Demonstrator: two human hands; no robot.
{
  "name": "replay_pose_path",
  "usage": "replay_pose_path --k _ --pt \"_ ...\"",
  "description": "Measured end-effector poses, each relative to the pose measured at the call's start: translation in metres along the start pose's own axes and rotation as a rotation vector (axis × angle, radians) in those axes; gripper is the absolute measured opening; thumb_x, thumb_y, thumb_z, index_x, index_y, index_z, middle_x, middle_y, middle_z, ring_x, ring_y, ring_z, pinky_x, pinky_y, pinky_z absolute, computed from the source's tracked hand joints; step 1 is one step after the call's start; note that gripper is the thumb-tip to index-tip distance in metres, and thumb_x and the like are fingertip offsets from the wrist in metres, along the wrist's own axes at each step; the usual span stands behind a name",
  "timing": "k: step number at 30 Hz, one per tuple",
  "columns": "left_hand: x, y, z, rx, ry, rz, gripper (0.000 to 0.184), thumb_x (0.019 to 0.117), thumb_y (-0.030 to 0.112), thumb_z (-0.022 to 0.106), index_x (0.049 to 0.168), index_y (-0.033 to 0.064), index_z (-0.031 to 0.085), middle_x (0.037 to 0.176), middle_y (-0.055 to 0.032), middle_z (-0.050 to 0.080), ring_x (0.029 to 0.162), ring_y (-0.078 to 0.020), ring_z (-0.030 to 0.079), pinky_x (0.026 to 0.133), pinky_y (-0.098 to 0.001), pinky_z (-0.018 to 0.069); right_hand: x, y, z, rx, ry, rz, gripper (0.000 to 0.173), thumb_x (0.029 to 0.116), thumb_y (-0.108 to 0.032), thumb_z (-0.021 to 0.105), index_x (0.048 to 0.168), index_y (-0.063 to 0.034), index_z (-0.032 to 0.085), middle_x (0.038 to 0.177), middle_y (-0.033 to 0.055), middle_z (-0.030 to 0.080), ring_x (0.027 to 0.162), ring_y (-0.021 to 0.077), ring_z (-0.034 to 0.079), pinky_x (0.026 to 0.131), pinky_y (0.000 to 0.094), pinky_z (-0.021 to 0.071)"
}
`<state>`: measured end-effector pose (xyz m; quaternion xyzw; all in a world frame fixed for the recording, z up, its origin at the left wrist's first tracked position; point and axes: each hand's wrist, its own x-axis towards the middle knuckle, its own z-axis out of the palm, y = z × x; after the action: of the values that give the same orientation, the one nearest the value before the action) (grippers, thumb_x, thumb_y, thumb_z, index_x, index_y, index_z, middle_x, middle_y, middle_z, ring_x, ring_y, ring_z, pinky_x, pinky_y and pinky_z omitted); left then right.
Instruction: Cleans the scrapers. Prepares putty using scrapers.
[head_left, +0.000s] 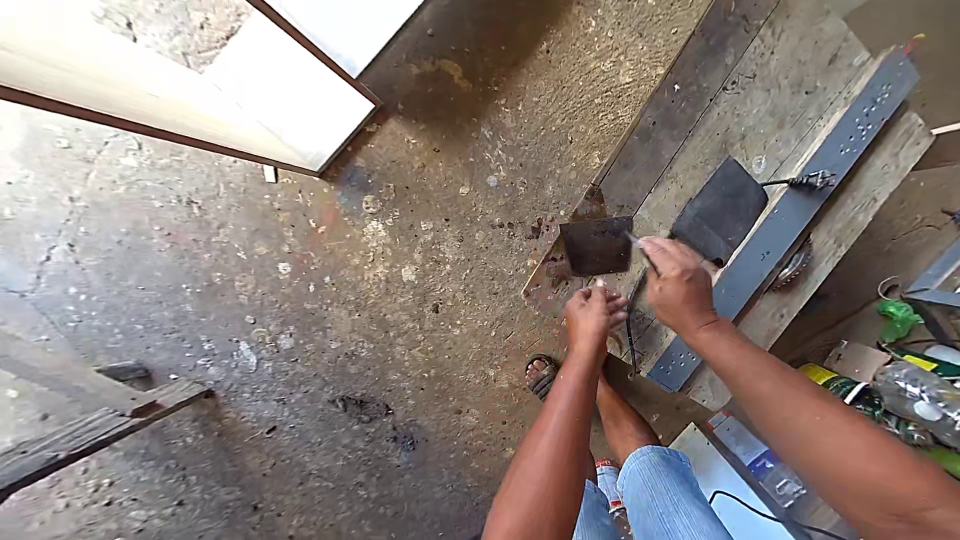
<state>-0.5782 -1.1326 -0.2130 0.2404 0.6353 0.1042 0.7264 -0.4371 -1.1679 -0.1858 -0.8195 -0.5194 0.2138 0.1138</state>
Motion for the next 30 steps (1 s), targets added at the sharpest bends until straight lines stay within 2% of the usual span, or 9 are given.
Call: replay_pose_path --k 2,3,5,6,13,17,22,25,30 --pt "-0.004 -0.005 -0.013 0.532 0.125 0.245 0.031 0.1039 0.029 0.057 0.12 0.0043 0.065 0.106 -0.0093 0.071 0.093 -0.0191 0.069 0.082 -0.041 0.0575 -0.011 -0.006 0.015 -0.109 -0.06 -0.114 0.043 0.0883 0.0 0.065 0.131 -0.0073 0.068 0.136 0.0126 0.065 0.125 0.0352 0.061 0.092 0.0564 0.0552" --pt "0.001 -0.002 -0.025 0.779 0.211 0.376 0.04 0.1 0.038 0.061 0.127 0.0081 0.064 0.122 -0.0119 0.066 0.113 -0.0262 0.063 0.095 -0.0497 0.0525 -0.015 -0.009 0.025 -0.161 -0.088 -0.152 0.045 0.087 0.0 0.066 0.131 -0.0086 0.068 0.136 0.0127 0.065 0.125 0.0352 0.061 0.092 0.0557 0.0551" --pt "0.026 0.006 -0.042 1.02 0.315 0.516 0.071 0.0942 0.051 0.065 0.147 0.0074 0.047 0.15 -0.0226 0.047 0.139 -0.0419 0.044 0.11 -0.0642 0.0364 -0.024 -0.014 0.046 -0.248 -0.167 -0.176 0.045 0.0878 0.0 0.065 0.133 -0.0082 0.067 0.137 0.0147 0.064 0.127 0.0362 0.06 0.1 0.056 0.0508" --pt "0.041 0.01 -0.045 1.081 0.32 0.506 0.084 0.0923 0.055 0.066 0.155 0.0077 0.037 0.156 -0.0232 0.039 0.143 -0.0427 0.039 0.113 -0.0649 0.0314 -0.026 -0.015 0.055 -0.292 -0.206 -0.173 0.046 0.089 -0.001 0.064 0.134 -0.0078 0.065 0.139 0.0155 0.063 0.128 0.0366 0.059 0.102 0.056 0.049" --pt "0.066 0.021 -0.045 1.121 0.27 0.374 0.085 0.0884 0.055 0.072 0.155 0.0139 0.039 0.145 -0.0176 0.053 0.133 -0.0375 0.051 0.107 -0.063 0.0381 0.019 -0.029 0.064 -0.311 -0.148 0.019 0.044 0.0948 -0.003 0.056 0.138 -0.0095 0.063 0.143 0.0118 0.061 0.13 0.0341 0.058 0.099 0.0523 0.0511" --pt "0.07 0.018 -0.047 1.122 0.262 0.41 0.082 0.0889 0.056 0.07 0.153 0.0147 0.039 0.145 -0.0184 0.052 0.133 -0.0383 0.05 0.106 -0.0641 0.0368 -0.017 -0.031 0.073 -0.304 -0.172 -0.108 0.042 0.0945 -0.005 0.057 0.136 -0.0075 0.064 0.14 0.0134 0.063 0.127 0.0339 0.06 0.097 0.0513 0.0537" --pt "0.071 0.018 -0.05 1.096 0.246 0.402 0.082 0.0894 0.054 0.07 0.153 0.014 0.039 0.147 -0.0179 0.051 0.136 -0.0381 0.047 0.107 -0.0646 0.0346 0.032 -0.045 0.071 -0.31 -0.121 -0.008 0.041 0.0953 -0.005 0.057 0.136 -0.0066 0.063 0.14 0.0136 0.063 0.127 0.0349 0.059 0.094 0.0525 0.0533" --pt "0.07 0.019 -0.05 1.079 0.245 0.409 0.076 0.09 0.045 0.07 0.153 0.0139 0.04 0.146 -0.0177 0.052 0.136 -0.038 0.047 0.107 -0.0657 0.0334 0.017 -0.048 0.079 -0.289 -0.105 -0.08 0.041 0.0957 -0.004 0.055 0.135 -0.0082 0.065 0.14 0.0122 0.063 0.13 0.0333 0.06 0.099 0.0508 0.053" --pt "0.07 0.017 -0.05 1.09 0.246 0.413 0.081 0.0894 0.054 0.07 0.153 0.0142 0.039 0.148 -0.0176 0.05 0.136 -0.0383 0.047 0.107 -0.0651 0.0342 0.044 -0.029 0.072 -0.269 -0.06 -0.13 0.043 0.0935 -0.001 0.057 0.135 -0.0087 0.065 0.142 0.0129 0.062 0.132 0.0342 0.057 0.1 0.0511 0.0525"
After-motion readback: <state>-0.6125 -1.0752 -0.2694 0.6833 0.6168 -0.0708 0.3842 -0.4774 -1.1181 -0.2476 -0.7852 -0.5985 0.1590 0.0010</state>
